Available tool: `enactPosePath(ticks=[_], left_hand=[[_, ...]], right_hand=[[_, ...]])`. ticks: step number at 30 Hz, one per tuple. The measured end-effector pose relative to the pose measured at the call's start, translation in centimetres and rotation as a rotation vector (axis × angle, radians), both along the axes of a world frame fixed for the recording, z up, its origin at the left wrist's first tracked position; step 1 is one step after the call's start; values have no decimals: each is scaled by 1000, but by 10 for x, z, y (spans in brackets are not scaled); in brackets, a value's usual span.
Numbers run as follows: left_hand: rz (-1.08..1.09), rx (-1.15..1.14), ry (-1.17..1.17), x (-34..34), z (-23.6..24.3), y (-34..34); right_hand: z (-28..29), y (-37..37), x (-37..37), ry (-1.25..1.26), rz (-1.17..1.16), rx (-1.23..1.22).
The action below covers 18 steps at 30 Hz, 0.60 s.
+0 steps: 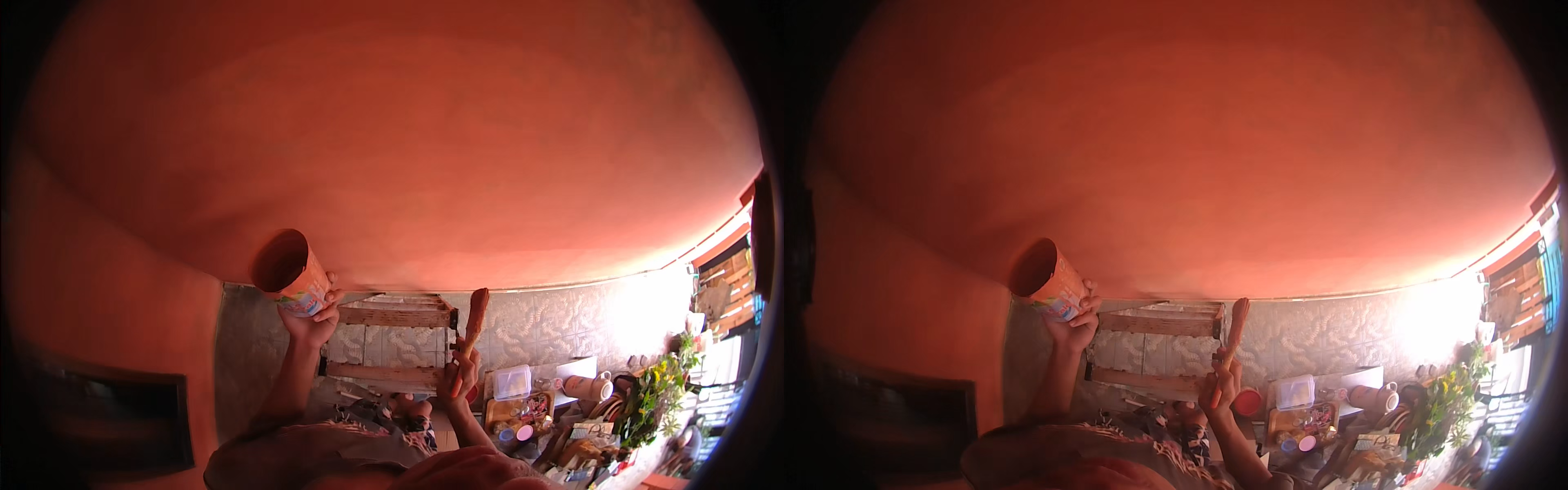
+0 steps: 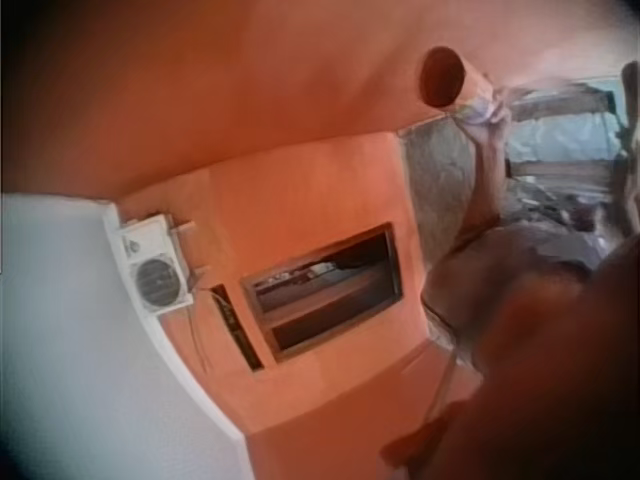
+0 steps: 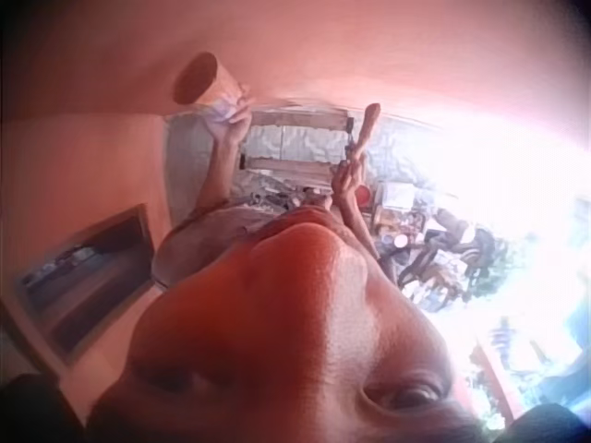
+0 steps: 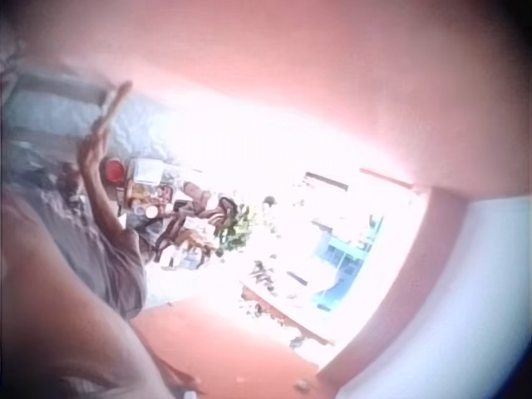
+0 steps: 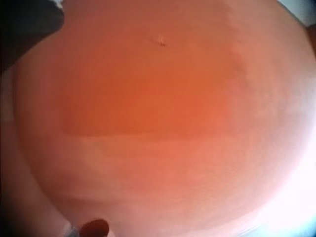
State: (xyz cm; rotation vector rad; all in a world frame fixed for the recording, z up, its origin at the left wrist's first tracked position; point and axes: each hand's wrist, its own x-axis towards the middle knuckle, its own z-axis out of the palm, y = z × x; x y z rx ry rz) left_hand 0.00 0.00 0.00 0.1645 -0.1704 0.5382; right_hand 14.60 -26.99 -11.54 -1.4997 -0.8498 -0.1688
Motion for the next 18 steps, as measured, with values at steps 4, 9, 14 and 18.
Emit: enactPosePath(ticks=[4, 9, 14, 18], left_hand=[[68, -41, 0, -1, 1, -23], [138, -56, -32, 22, -12, -19], [150, -21, -54, 10, -7, 1], [137, -43, -45, 6, -7, 6]], right_hand=[[4, -19, 13, 6, -2, -148], [2, -8, 63, -14, 10, -193], [-10, 17, 42, -14, -6, -198], [-8, 8, 30, 15, -14, -227]])
